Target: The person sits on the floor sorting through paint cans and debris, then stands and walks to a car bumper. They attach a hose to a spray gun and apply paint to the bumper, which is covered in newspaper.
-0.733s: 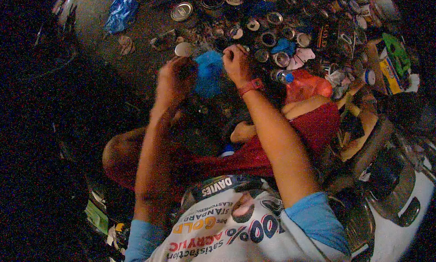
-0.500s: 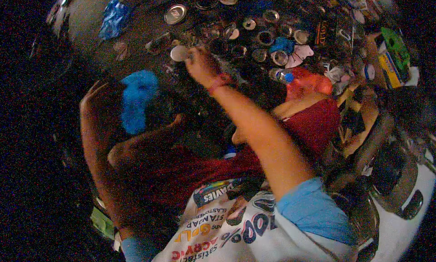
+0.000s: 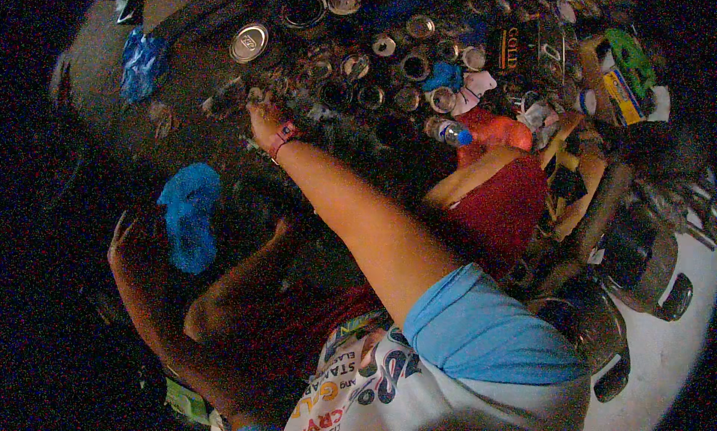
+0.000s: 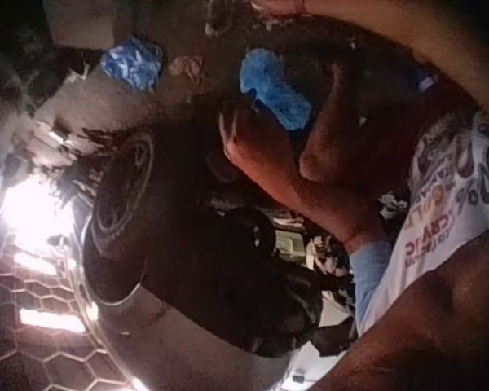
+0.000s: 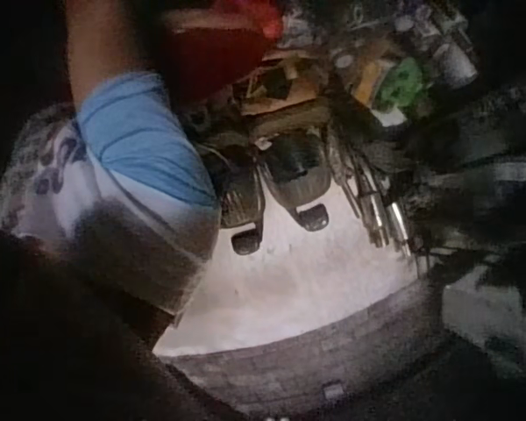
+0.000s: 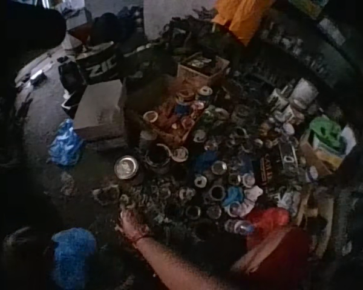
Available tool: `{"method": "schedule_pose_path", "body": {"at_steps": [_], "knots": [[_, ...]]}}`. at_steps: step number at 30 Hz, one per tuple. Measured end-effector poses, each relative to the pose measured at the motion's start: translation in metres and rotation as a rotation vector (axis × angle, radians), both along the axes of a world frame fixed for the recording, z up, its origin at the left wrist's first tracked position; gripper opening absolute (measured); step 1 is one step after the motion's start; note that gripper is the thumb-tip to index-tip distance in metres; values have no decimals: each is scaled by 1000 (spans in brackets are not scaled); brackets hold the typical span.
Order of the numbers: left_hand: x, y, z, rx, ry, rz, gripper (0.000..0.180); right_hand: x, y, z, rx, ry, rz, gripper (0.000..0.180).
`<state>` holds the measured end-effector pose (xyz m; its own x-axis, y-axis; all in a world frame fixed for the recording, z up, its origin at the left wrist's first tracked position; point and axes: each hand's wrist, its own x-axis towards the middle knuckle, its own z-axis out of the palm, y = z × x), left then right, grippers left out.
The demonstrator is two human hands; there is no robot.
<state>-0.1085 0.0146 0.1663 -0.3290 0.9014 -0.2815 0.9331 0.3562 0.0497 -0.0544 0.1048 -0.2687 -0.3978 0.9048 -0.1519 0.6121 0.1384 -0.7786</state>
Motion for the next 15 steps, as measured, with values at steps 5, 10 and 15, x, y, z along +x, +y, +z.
{"method": "schedule_pose_path", "body": {"at_steps": [5,10,15], "knots": [[-6,-19,-2,20,-116,39,23,6,-15,31,3,101,17,47],[-3,-13,-6,30,-124,-15,26,51,-18,80,-141,356,27,58],[4,-3,-2,32,-101,30,28,104,-67,81,72,414,-196,77]]}}
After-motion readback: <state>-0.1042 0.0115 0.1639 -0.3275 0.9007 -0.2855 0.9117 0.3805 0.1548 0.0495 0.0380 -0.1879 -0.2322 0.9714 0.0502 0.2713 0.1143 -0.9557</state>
